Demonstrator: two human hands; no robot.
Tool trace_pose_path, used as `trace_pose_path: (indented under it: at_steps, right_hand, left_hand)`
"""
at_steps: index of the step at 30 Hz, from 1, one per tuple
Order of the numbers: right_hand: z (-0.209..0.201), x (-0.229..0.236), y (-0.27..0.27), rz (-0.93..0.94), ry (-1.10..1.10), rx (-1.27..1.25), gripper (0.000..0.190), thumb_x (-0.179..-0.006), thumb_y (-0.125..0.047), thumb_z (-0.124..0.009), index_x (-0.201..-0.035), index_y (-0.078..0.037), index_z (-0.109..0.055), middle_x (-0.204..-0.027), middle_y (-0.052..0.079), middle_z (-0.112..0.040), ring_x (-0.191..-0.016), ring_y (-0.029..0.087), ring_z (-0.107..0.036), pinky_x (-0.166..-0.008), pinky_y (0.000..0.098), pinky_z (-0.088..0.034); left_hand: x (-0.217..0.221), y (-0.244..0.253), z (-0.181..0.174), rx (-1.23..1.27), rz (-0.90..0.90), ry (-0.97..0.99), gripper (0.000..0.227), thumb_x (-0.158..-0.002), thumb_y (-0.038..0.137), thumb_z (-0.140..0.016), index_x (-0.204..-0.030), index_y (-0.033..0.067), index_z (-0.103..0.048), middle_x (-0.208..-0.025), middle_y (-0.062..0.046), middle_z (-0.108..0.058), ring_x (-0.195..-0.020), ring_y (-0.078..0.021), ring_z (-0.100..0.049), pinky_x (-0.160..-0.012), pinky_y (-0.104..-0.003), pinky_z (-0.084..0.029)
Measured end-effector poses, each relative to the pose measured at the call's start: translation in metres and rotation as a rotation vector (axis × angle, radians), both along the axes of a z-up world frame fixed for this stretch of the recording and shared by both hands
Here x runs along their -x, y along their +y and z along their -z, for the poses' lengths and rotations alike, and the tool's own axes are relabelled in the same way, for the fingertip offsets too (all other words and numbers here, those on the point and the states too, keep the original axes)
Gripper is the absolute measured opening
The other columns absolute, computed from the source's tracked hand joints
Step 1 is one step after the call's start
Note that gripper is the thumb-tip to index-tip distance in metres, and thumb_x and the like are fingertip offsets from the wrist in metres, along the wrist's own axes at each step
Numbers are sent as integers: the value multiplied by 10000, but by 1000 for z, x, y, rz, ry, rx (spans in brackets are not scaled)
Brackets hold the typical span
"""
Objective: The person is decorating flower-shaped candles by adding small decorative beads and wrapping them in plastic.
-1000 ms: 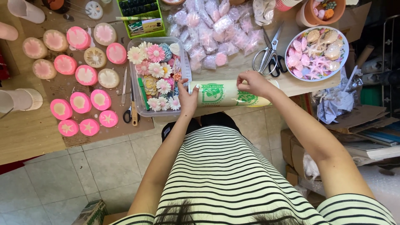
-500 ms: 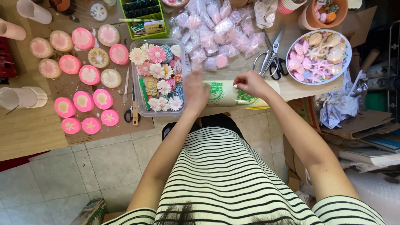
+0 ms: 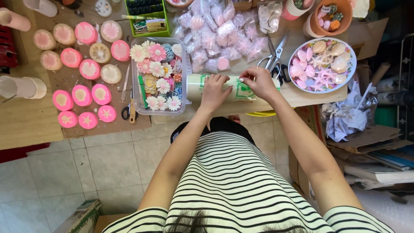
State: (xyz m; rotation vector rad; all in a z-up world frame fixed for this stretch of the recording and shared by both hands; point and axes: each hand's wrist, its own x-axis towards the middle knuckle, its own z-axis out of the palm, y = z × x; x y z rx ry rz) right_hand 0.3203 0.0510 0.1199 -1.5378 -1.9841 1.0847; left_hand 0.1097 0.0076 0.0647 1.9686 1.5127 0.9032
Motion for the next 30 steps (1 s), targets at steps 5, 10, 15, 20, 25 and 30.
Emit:
trace_pose_path:
  at_steps: [5,10,15,20,25,30]
  right_hand:
    - [-4,0,-1,-28,22,-44,102,-850,-95,-796,-938,-57,-760,-811,68,-658,-682,167,-600,-651,335,-498]
    - [-5,-3,1,-43,27,-33,99,-851,-92,-795,-930,-51,-753,-810,66,-652,-673,164,-592,-646,326,-493]
    - [-14,-1,-2,-55,37,-37,110,-852,-92,-798,-937,-41,-750,-814,62,-658,-688,161,-591,-655,326,-492]
    - [-31,-1,-6,-33,-1,-59,99,-853,-81,-795,-936,-42,-759,-812,58,-660,-689,163,-584,-656,330,-480]
    - [-47,-6,-11,-34,11,-84,107,-854,-67,-790,-953,-38,-760,-805,64,-654,-685,168,-578,-648,328,-465]
    - [-38,-23,-7,-63,5,-110,117,-876,-78,-801,-972,-33,-752,-834,69,-679,-737,150,-608,-687,315,-486]
  left_hand:
    - [-3,5,-25,-2,62,-125,314,-804,176,-808,-1089,104,-699,-982,-46,-685,-994,-286,-610,-920,-436,-472]
    - [1,9,-18,57,73,-203,125,-843,92,-766,-960,88,-722,-963,-76,-715,-974,-299,-641,-875,-426,-510]
    - [6,10,-35,237,17,-390,113,-858,81,-757,-954,32,-724,-878,-105,-751,-797,-224,-737,-723,-350,-568]
    - [2,10,-37,286,27,-397,111,-869,88,-764,-956,29,-728,-839,-97,-760,-737,-190,-738,-691,-318,-571]
    - [-1,8,-58,288,3,-408,123,-856,96,-763,-959,36,-735,-818,-100,-759,-709,-187,-731,-673,-323,-563]
    - [-12,2,-38,167,47,-378,122,-855,68,-698,-969,57,-738,-837,-114,-741,-752,-225,-723,-710,-363,-565]
